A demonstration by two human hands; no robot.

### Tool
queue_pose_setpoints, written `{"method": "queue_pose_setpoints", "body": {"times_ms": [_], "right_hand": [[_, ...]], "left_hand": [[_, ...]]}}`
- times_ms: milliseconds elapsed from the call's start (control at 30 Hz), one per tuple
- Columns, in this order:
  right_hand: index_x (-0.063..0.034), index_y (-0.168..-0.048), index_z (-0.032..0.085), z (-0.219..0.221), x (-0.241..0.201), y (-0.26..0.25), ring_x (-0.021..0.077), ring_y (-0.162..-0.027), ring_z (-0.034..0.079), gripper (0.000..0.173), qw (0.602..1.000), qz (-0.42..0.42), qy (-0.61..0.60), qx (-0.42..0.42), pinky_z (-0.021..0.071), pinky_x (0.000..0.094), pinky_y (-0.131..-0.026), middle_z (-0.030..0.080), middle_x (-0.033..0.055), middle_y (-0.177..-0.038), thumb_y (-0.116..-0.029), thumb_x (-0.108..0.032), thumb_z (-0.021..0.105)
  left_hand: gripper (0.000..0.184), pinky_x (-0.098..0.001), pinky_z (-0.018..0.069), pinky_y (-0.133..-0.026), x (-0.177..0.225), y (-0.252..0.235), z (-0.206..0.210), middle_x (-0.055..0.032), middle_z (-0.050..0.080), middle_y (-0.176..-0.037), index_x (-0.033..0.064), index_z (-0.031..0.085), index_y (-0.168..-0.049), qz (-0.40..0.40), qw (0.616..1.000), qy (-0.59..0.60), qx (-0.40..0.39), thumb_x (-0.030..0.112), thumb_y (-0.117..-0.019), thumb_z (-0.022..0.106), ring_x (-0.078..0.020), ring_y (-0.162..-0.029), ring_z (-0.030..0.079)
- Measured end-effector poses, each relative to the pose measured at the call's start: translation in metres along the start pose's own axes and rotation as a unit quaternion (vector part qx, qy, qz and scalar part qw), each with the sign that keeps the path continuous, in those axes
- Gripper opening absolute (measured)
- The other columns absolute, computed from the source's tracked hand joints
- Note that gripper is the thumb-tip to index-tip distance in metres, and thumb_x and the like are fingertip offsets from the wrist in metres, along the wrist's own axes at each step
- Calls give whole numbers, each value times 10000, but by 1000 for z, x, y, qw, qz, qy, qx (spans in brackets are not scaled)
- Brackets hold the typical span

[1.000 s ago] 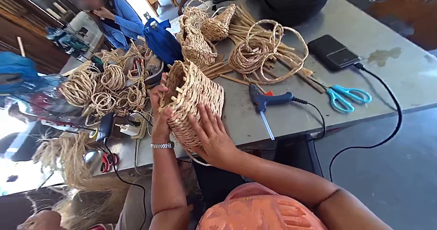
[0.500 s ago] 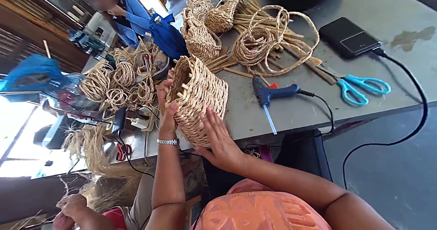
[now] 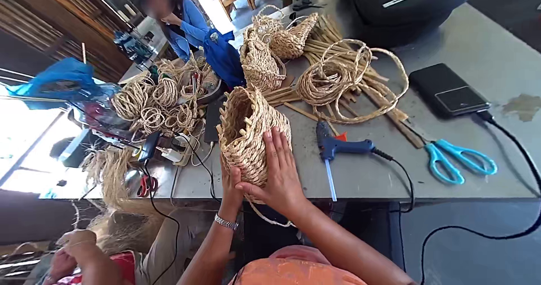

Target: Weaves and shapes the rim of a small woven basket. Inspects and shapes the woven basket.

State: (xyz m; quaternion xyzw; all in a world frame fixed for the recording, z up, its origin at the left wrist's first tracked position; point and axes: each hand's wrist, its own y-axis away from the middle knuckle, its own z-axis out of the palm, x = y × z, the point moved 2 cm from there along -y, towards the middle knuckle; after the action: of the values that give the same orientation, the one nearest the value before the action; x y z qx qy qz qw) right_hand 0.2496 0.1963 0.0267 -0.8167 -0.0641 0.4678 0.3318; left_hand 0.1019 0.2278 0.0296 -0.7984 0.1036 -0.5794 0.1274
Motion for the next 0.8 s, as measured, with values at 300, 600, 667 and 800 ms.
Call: {"method": "queue_pose_setpoints", "body": {"times_ms": [300,600,667,800], "right_hand": [[-149,-1641,281,-3,6,4,396,-1571,171,1020,999,-2,-35,-16,192,629,-1250,181,202,-1701,-872,-721,631],[-131,-1633,298,-5,7,4,408,-1565,186,976,997,-12,-69,-18,182,647,-1249,206,216,-1690,-893,-664,646],[-113,-1631,298,-5,6,4,411,-1562,195,987,998,-13,-67,-15,178,648,-1251,217,224,-1685,-889,-656,657],[-97,-1621,312,-1,4,3,431,-1547,228,1010,999,-18,-45,-3,201,651,-1245,245,244,-1669,-869,-671,665]], "left_hand": [[1250,-245,475,-1071,-8,4,-1,-16,583,-1325,-32,242,-1508,2,999,15,36,947,-753,427,-8,-1235,560],[1106,-236,524,-1001,-2,7,-1,95,669,-1174,67,398,-1424,-15,999,31,10,941,-748,422,24,-1117,627],[1131,-226,526,-992,-1,7,-1,92,672,-1157,43,399,-1411,-25,999,31,1,950,-736,420,29,-1105,630],[1190,-207,505,-1013,2,5,-3,47,661,-1184,-43,414,-1402,-28,999,3,-19,956,-756,364,51,-1128,605]]}}
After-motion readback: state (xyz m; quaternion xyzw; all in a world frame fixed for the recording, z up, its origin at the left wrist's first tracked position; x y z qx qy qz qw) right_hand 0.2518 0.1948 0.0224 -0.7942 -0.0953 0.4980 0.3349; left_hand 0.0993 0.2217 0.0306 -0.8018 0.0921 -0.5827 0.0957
